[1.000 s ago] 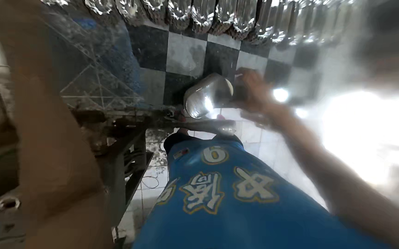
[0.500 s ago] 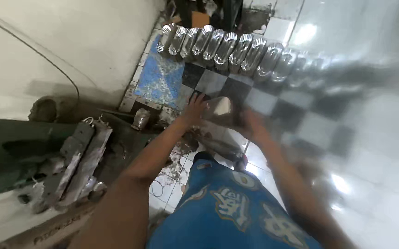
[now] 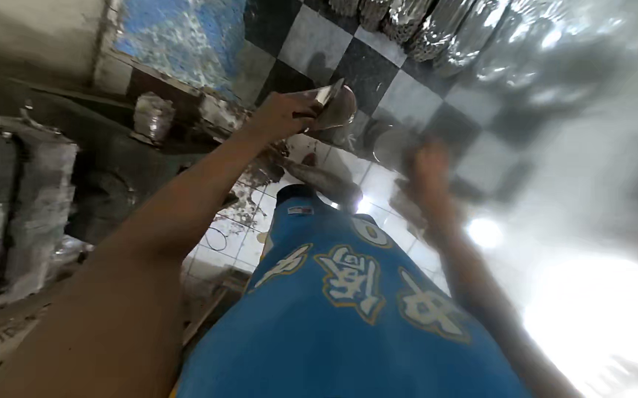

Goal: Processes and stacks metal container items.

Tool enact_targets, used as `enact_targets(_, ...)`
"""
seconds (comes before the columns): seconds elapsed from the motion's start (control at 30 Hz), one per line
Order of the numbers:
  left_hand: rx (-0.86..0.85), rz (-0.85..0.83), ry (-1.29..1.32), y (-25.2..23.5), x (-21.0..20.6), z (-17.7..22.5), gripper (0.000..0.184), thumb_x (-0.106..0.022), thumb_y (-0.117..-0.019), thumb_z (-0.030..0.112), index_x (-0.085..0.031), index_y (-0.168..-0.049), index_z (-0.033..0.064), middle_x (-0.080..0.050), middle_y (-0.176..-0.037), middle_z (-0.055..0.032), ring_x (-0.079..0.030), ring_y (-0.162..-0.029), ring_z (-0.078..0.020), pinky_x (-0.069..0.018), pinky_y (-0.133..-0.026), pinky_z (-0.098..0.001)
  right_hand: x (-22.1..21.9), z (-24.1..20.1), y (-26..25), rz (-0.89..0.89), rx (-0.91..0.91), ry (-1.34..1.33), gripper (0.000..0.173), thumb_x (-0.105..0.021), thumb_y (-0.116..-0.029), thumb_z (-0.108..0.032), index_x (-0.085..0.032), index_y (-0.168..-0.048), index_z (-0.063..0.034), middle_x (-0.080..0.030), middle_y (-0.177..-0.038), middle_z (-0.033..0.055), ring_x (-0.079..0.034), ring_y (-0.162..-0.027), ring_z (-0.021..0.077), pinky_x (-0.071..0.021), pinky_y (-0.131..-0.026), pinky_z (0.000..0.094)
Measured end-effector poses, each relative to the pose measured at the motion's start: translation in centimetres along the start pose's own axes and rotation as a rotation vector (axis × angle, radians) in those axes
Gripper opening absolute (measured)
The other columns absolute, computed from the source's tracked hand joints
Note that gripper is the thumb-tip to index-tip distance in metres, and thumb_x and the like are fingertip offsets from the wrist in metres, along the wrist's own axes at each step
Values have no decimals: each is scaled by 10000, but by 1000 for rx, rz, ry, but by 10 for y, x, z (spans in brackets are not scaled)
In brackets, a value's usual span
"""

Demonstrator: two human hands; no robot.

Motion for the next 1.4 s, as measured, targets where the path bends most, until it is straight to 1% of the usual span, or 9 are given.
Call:
enact_targets(0.2,-31,79,320,-3,3,-29,185,-716,-953,230,-802,-1033,87,-744,-1223,-34,-636,-1268,-172,-457,-1150,-390,-29,5,-7,108,-65,140,483,-688,-925,-297,-611,-1372,-130,-494,-1539,172,-400,-1470,393,-270,-1193,663)
enact_targets(0.43,-105,141,251,0,-1,-31,173,-671,-977,186,-805,-1006,80,-754,-1190,-73,-660,-1236,-232,-447,-1139,-461,-7,-30,12,114,-63,163,722,-769,-855,-452,-567,-1436,-75,-340,-1637,215,-226,-1536,470,-142,-1222,707)
enact_targets(0.63,83,99,30,16,-8,10,362,-488,-1067,104,-549,-1400,-25,-583,-1378,-288,-569,-1287,-450,-422,-1093,-629,-8,16,-18,45,282,-116,467,-783,-872,-296,-678,-1261,-60,-573,-1403,239,-529,-1310,432,-420,-1096,605)
enact_targets(0.7,253,230,2,42,-13,34,483,-431,-1082,143,-403,-1562,91,-514,-1498,-222,-513,-1385,-367,-404,-1160,-562,11,37,-26,-69,433,-325,395,-794,-877,-267,-711,-1204,-61,-608,-1344,208,-572,-1250,356,-450,-1084,541)
enact_targets(0.83,200,902,616,122,-14,103,454,-401,-1104,189,-356,-1477,-66,-584,-1376,-146,-600,-1262,-206,-508,-1095,-413,32,60,-49,-325,525,-647,209,-761,-900,-190,-766,-1064,-60,-642,-1284,133,-619,-1183,201,-546,-998,347)
enact_targets(1.0,402,776,1575,203,-80,199,372,-296,-1078,397,-628,-1149,243,-708,-1126,49,-672,-1076,-108,-579,-925,-373,37,64,-62,-416,519,-702,153,-752,-882,-152,-776,-997,-53,-710,-1150,86,-642,-1103,159,-520,-1004,358)
enact_targets(1.13,362,645,1700,231,-121,228,191,-450,-1074,304,-618,-1143,243,-688,-946,41,-685,-846,-105,-599,-776,-303,35,67,-53,-437,421,-782,231,-814,-843,-155,-760,-1035,-36,-707,-1059,76,-646,-940,125,-550,-868,329)
enact_targets(1.23,214,702,1669,242,-108,215,182,-667,-985,234,-651,-1165,244,-716,-1033,13,-695,-984,-145,-590,-915,-371,37,63,-55,-453,383,-743,231,-789,-878,-127,-749,-1080,-22,-710,-1045,84,-646,-912,116,-550,-864,319)
enact_targets(1.4,195,842,1535,260,-86,204,193,-493,-1059,203,-617,-1206,216,-709,-1082,8,-696,-1006,-133,-600,-894,-353,28,66,-51,-361,378,-743,166,-711,-950,-145,-755,-1036,-10,-729,-1013,71,-655,-894,89,-549,-874,317)
Point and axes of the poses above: each hand's wrist, its own y-axis away from the middle knuckle, its own x-axis out of the back of the hand, z = x × y, the point moved 1 cm from there along -y, towards the middle knuckle
